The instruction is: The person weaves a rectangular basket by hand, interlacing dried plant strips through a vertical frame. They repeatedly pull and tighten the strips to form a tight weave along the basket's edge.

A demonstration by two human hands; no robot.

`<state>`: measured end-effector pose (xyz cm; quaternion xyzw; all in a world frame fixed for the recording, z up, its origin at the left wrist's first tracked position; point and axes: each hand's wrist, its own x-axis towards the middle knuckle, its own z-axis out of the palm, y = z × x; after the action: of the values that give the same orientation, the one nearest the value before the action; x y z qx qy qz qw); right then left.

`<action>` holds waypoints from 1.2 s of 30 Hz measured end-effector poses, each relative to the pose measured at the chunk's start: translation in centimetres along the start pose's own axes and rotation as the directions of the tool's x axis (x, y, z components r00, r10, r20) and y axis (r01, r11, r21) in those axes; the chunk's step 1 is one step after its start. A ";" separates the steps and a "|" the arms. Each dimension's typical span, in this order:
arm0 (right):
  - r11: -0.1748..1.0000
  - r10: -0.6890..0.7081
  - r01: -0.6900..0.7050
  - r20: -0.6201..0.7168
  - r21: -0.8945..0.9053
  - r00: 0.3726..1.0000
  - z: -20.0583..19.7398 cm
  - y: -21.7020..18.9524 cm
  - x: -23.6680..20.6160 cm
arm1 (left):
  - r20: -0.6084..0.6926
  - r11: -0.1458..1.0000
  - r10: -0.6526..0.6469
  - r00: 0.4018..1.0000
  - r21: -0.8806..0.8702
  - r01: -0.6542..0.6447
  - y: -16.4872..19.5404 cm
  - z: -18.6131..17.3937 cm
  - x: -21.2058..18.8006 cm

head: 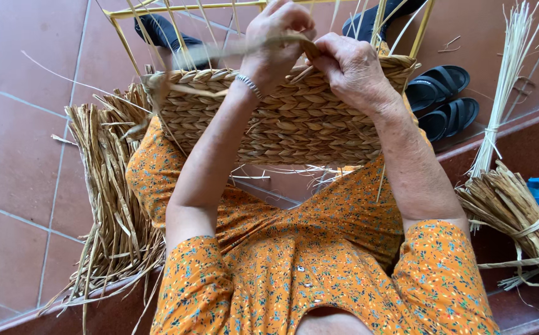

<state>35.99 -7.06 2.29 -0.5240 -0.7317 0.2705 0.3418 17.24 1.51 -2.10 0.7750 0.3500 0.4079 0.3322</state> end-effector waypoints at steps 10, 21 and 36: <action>0.983 -0.064 0.037 -0.146 -0.180 0.987 2.5 -0.2 0.9 | 0.191 0.233 -0.514 0.836 -0.907 0.351 7.9 -3.0 -8.8; 0.968 -0.135 0.105 -0.124 -0.227 0.983 2.3 0.7 0.6 | -0.027 0.699 0.170 0.985 0.708 -0.101 5.6 -6.9 -6.6; 0.917 -0.324 0.314 0.000 -0.246 0.946 2.4 -0.5 1.0 | 0.205 0.837 -0.241 0.949 0.539 0.096 3.3 -4.0 -9.3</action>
<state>33.58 -6.30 1.35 -0.4410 -0.8277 0.1090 0.3294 10.74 -6.90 -1.35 0.8489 0.4676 0.1592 0.1877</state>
